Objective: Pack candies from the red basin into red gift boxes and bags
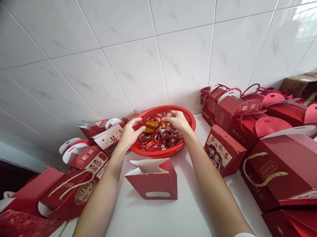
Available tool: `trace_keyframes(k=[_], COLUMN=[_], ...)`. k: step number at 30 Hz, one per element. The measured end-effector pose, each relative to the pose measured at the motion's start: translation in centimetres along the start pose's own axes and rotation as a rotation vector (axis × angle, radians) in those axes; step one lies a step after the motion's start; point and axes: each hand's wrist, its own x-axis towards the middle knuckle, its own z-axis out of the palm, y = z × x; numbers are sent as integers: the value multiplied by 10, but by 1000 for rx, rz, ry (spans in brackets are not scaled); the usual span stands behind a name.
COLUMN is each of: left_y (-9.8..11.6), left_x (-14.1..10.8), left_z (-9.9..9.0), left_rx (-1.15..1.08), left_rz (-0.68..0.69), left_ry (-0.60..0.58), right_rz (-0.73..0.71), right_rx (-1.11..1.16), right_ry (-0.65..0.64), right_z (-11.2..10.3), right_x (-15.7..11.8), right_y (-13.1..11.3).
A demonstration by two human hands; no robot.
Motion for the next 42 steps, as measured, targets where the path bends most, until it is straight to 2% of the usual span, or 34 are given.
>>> trace_keyframes(k=[2, 3, 7, 9, 12, 20, 28, 31, 36, 42], left_y=[5, 8, 23, 28, 30, 31, 33, 28, 15, 5], left_x=[-4, -5, -8, -6, -1, 4, -1, -3, -6, -4], left_z=[-2, -3, -6, -6, -4, -2, -5, -7, -11, -11], left_rx=[60, 94, 384, 553, 640, 617, 550, 385, 60, -187], left_rz=[17, 24, -4, -51, -75, -38, -55, 11, 62, 43], left_ry=[36, -20, -491, -652, -747, -912, -861, -783, -543, -478], right_rz=[-11, -19, -59, -79, -82, -31, 27, 66, 60, 65], right_rx=[-16, -23, -84, -125, -164, -53, 103, 123, 131, 120], right_ry=[3, 4, 11, 17, 22, -17, -71, -95, -83, -87], right_z=[0, 0, -1, -2, -4, 0, 3, 4, 3, 3], right_x=[0, 0, -2, -4, -4, -8, -8, -8, -7, -9], right_y=[2, 3, 4, 5, 7, 1, -4, -5, -4, -7])
